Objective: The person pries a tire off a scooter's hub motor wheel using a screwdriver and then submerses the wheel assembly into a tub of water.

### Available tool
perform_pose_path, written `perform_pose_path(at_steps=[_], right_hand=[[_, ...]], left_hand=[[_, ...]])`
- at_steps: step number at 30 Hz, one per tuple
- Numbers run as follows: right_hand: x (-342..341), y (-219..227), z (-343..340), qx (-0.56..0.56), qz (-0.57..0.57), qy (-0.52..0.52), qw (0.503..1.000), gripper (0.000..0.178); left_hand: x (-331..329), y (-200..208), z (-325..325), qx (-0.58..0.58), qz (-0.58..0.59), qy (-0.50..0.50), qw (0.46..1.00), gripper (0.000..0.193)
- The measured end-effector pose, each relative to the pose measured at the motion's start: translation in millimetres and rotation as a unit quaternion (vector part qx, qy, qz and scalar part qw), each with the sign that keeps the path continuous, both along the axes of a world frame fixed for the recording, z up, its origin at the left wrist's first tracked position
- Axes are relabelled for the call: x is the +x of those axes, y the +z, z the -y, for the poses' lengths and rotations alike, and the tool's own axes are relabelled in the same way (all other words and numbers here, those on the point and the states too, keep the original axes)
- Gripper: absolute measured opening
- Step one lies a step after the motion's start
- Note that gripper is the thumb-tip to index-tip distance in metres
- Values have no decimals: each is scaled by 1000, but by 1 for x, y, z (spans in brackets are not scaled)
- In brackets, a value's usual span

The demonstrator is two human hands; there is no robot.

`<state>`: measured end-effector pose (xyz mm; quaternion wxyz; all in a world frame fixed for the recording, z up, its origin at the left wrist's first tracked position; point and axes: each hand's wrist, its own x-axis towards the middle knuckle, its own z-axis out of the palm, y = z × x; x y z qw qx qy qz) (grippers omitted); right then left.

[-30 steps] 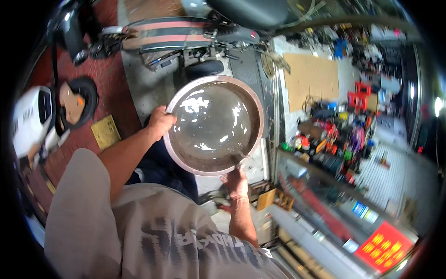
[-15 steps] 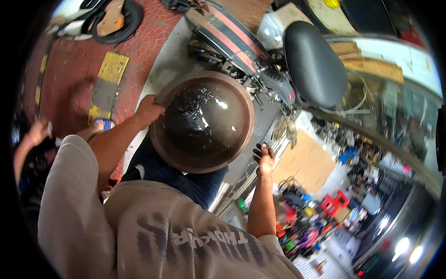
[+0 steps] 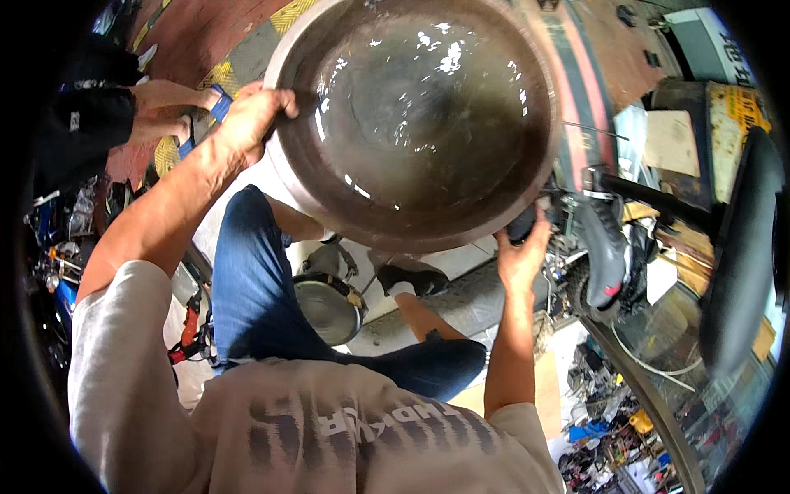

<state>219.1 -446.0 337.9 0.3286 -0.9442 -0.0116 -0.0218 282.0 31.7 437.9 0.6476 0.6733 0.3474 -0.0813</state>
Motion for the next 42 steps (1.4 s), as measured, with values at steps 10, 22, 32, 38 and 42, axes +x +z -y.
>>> perform_pose_path(at_steps=[10, 22, 32, 38, 42], right_hand=[[4, -70, 25, 151, 66, -106, 981, 81], [14, -58, 31, 429, 97, -121, 890, 59], [-12, -2, 56, 691, 74, -47, 718, 55], [-17, 12, 66, 677, 69, -38, 732, 46], [-13, 14, 72, 669, 88, -35, 737, 42]], left_hand=[[11, -95, -13, -34, 18, -7, 999, 13], [-10, -154, -51, -55, 88, 48, 993, 24], [-82, -157, -6, -39, 29, 28, 998, 24], [-88, -162, 47, -78, 27, -6, 997, 33], [-91, -162, 81, -86, 15, -41, 995, 29]])
